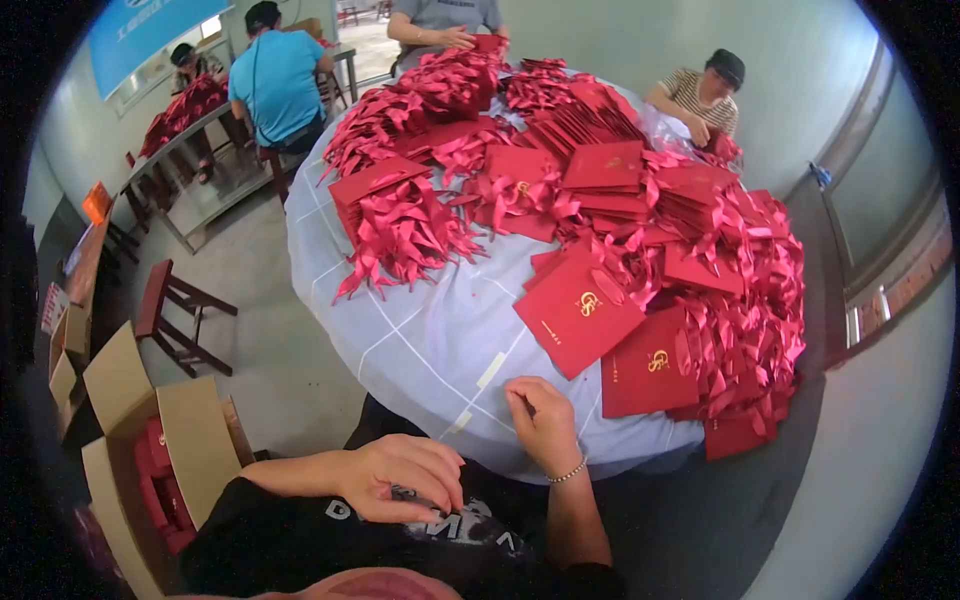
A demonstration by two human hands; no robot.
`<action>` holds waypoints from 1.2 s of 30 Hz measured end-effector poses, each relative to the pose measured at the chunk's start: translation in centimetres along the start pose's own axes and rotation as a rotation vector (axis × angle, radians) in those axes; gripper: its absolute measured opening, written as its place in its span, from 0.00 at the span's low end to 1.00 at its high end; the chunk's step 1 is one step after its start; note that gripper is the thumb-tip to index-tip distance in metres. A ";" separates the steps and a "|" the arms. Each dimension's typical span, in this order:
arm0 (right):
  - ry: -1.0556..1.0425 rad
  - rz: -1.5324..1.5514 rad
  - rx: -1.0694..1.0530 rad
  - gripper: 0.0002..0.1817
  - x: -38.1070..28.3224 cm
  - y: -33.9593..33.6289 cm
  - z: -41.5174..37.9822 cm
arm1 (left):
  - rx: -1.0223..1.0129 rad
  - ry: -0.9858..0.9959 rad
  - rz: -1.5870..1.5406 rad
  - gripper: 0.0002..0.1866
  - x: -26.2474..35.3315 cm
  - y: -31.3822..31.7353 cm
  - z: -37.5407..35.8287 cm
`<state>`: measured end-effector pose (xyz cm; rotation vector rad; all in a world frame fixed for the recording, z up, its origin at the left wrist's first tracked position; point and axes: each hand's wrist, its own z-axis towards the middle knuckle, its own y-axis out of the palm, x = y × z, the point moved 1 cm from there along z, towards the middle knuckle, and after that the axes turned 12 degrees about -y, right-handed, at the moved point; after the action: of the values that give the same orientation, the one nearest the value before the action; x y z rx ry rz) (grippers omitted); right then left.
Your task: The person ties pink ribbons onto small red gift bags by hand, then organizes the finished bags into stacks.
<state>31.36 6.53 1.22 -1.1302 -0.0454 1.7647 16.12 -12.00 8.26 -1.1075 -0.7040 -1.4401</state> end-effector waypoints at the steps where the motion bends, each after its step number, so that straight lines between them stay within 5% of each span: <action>1: -0.002 -0.004 0.002 0.03 0.1 0.0 0.0 | 0.011 -0.040 0.021 0.07 -0.4 0.1 -0.3; 11: 0.057 -0.021 -0.024 0.04 -0.5 0.1 0.1 | 0.247 -0.228 0.208 0.05 -2.0 -0.4 -3.0; 17: -0.166 -0.311 -0.158 0.13 -1.0 0.6 0.6 | 0.458 -0.305 0.656 0.07 -4.4 -3.3 -4.9; 23: -0.056 -0.455 -0.359 0.25 -1.7 1.4 3.4 | 0.637 -0.260 0.729 0.09 -7.0 -11.4 -3.7; 30: 0.064 -0.539 -0.474 0.37 0.1 1.8 4.4 | 0.209 -0.283 0.724 0.13 -9.6 -20.1 0.5; 36: 0.195 -0.454 -0.539 0.34 0.4 1.1 5.0 | -0.040 -0.210 0.694 0.13 -12.3 -20.9 -0.7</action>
<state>27.09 8.47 3.25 -1.5261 -0.6411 1.2558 -5.15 -3.66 0.17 -1.3735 -0.3697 -0.7566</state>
